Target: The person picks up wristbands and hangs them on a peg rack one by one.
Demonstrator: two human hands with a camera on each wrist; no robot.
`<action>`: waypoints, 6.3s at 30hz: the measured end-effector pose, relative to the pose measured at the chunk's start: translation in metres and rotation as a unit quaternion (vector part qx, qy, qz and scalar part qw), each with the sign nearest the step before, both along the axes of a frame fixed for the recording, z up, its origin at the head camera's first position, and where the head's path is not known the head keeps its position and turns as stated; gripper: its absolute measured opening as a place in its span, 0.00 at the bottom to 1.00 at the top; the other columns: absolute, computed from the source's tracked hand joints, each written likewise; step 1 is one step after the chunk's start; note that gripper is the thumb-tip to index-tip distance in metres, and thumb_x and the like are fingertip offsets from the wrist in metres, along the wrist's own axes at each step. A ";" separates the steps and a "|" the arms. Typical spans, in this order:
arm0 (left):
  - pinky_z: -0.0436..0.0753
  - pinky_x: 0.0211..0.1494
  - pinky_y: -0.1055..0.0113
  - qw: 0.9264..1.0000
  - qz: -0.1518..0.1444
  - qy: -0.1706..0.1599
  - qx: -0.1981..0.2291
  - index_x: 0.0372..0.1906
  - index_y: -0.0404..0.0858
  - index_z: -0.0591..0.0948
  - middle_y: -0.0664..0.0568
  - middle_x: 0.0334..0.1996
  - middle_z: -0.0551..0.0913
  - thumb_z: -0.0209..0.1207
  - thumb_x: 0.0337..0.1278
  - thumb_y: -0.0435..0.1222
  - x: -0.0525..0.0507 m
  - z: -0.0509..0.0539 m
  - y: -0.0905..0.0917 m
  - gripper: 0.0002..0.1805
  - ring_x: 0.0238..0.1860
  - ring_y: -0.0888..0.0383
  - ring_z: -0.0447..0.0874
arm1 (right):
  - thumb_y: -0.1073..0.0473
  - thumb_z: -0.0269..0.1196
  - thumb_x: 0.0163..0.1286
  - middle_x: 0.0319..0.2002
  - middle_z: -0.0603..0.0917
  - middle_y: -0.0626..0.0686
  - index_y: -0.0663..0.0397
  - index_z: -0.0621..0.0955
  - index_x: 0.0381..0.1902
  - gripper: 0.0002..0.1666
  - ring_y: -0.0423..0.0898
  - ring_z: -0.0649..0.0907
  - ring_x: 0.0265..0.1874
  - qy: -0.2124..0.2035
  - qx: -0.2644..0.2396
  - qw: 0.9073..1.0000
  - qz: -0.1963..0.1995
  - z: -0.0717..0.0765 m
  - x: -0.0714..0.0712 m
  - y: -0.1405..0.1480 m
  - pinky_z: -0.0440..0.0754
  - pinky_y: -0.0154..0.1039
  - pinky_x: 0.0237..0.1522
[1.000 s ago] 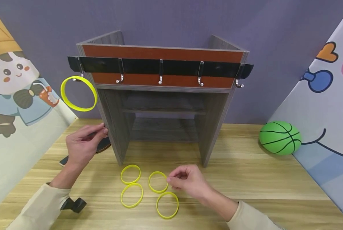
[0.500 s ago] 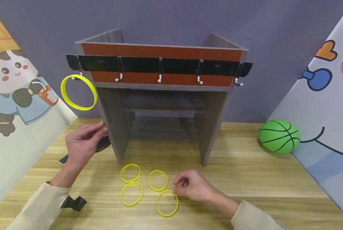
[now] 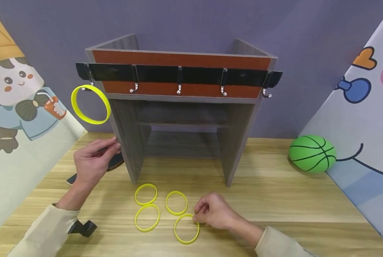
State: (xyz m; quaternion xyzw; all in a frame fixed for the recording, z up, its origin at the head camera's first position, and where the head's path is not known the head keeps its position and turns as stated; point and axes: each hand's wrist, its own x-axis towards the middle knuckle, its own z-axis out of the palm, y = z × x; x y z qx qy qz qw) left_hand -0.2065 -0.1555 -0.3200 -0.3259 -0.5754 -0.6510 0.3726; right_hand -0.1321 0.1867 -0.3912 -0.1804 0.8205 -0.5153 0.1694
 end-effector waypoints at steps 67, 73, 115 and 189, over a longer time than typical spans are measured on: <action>0.84 0.32 0.72 1.000 0.001 -0.001 0.006 0.36 0.17 0.82 0.38 0.30 0.84 0.60 0.38 0.08 -0.005 -0.007 -0.001 0.14 0.28 0.58 0.85 | 0.75 0.61 0.59 0.28 0.82 0.61 0.66 0.78 0.32 0.03 0.48 0.84 0.25 -0.103 -0.272 0.951 -0.106 0.073 -0.015 -0.005 0.86 0.41 0.33; 0.84 0.31 0.73 1.000 0.006 0.002 0.002 0.36 0.17 0.82 0.38 0.30 0.84 0.60 0.39 0.08 -0.005 -0.006 -0.001 0.14 0.27 0.58 0.85 | 0.75 0.62 0.59 0.28 0.82 0.61 0.63 0.79 0.31 0.05 0.49 0.84 0.25 -0.108 -0.307 0.937 -0.128 0.091 -0.019 -0.020 0.86 0.43 0.36; 0.84 0.31 0.73 1.000 0.001 0.001 0.006 0.36 0.17 0.82 0.38 0.30 0.84 0.60 0.38 0.08 -0.005 -0.005 -0.001 0.14 0.27 0.58 0.85 | 0.70 0.65 0.62 0.36 0.82 0.65 0.68 0.78 0.40 0.10 0.52 0.86 0.29 -0.035 -0.422 0.896 -0.133 0.201 -0.035 -0.103 0.83 0.46 0.43; 0.84 0.33 0.73 1.000 -0.001 -0.001 0.004 0.35 0.14 0.80 0.36 0.29 0.83 0.57 0.36 0.05 0.003 0.002 0.003 0.15 0.28 0.59 0.84 | 0.65 0.68 0.60 0.32 0.84 0.60 0.64 0.84 0.35 0.07 0.54 0.85 0.31 0.022 -0.197 0.974 -0.114 0.128 -0.026 -0.056 0.86 0.47 0.31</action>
